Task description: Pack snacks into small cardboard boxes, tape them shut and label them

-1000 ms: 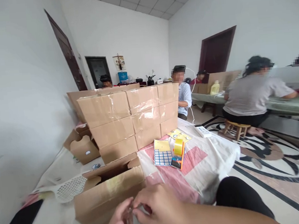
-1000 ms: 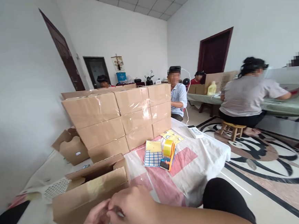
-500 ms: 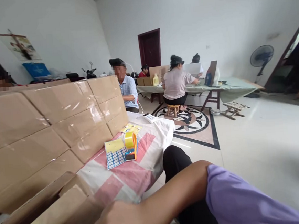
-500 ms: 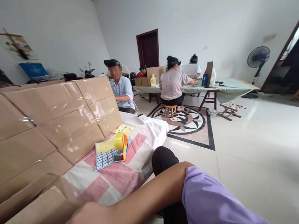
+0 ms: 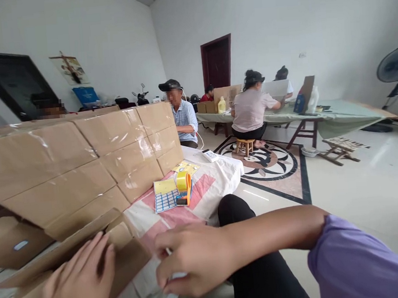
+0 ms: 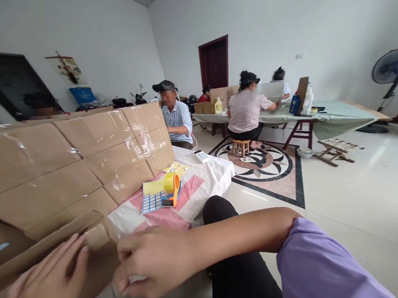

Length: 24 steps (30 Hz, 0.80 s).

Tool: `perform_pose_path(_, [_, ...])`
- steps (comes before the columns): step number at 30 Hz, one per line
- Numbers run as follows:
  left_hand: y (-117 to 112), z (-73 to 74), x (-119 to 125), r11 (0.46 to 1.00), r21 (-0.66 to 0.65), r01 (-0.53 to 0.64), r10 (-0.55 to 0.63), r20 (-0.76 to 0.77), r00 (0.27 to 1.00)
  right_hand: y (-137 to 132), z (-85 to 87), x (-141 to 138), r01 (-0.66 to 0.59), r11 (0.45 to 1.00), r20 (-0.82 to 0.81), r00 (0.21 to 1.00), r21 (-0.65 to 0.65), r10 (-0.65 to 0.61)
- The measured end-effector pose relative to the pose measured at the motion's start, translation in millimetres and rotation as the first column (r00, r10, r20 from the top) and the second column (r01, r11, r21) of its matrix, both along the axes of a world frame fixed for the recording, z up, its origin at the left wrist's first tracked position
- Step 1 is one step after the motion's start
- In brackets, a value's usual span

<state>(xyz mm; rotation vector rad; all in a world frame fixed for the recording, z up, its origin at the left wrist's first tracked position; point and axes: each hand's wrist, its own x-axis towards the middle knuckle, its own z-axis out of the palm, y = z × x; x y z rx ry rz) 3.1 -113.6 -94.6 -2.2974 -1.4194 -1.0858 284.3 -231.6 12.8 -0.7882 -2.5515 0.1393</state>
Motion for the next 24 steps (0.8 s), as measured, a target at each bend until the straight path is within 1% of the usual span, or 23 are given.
perform_pose_path(2, [8.1, 12.5, 6.2, 1.000, -0.018, 0.003, -0.005, -0.094, 0.996, 3.5, 5.0, 5.6, 0.012, 1.000, -0.045, 0.999, -0.012, -0.013])
perform_pose_path(4, [11.7, 22.7, 9.4, 0.999, -0.045, -0.024, 0.017, -0.157, 0.987, 8.4, 10.1, 8.5, 0.026, 0.998, -0.109, 0.994, -0.055, -0.032])
perform_pose_path(6, [9.7, 32.8, 12.7, 0.991, -0.051, -0.124, 0.113, -0.189, 0.975, 15.3, 14.3, 8.6, 0.029, 0.993, -0.178, 0.983, -0.111, -0.049])
perform_pose_path(9, [3.7, 47.3, 16.4, 0.960, -0.022, -0.279, 0.272, -0.172, 0.947, 30.4, 21.9, 6.1, 0.008, 0.985, -0.236, 0.970, -0.173, -0.049])
perform_pose_path(11, [3.0, 52.6, 13.6, 0.942, -0.047, -0.333, 0.322, -0.156, 0.934, 44.0, 31.2, 5.0, -0.033, 0.981, -0.198, 0.980, -0.190, -0.006])
perform_pose_path(12, [3.9, 52.6, 10.2, 0.936, -0.077, -0.343, 0.328, -0.160, 0.931, 51.8, 37.6, 5.0, -0.062, 0.979, -0.160, 0.987, -0.195, 0.030])
perform_pose_path(14, [6.7, 46.4, 1.2, 0.941, -0.148, -0.305, 0.272, -0.206, 0.940, 69.3, 53.4, 6.4, -0.126, 0.968, -0.113, 0.988, -0.217, 0.104])
perform_pose_path(16, [8.9, 32.8, -7.2, 0.955, -0.186, -0.232, 0.179, -0.264, 0.948, 88.3, 70.8, 8.1, -0.184, 0.940, -0.168, 0.976, -0.288, 0.139])
perform_pose_path(17, [9.1, 24.7, -10.0, 0.961, -0.185, -0.205, 0.145, -0.290, 0.946, 98.1, 79.0, 8.2, -0.211, 0.916, -0.223, 0.965, -0.342, 0.139])
perform_pose_path(19, [7.5, 9.5, -11.8, 0.970, -0.163, -0.182, 0.121, -0.328, 0.937, 118.1, 91.6, 5.3, -0.287, 0.840, -0.351, 0.928, -0.461, 0.125])
perform_pose_path(21, [3.8, 0.0, -8.7, 0.971, -0.125, -0.203, 0.150, -0.339, 0.929, 138.5, 96.2, -3.9, -0.377, 0.741, -0.460, 0.882, -0.555, 0.104])
perform_pose_path(22, [1.6, -1.9, -6.1, 0.970, -0.113, -0.215, 0.166, -0.338, 0.926, 149.2, 94.6, -11.1, -0.418, 0.692, -0.499, 0.861, -0.588, 0.096])
perform_pose_path(23, [-0.6, -1.9, -3.2, 0.968, -0.104, -0.229, 0.184, -0.331, 0.926, 160.2, 90.3, -19.7, -0.442, 0.652, -0.515, 0.853, -0.617, 0.091])
perform_pose_path(24, [-2.6, -0.4, -0.3, 0.964, -0.100, -0.248, 0.205, -0.317, 0.926, 171.6, 83.3, -29.5, -0.437, 0.628, -0.492, 0.865, -0.643, 0.099])
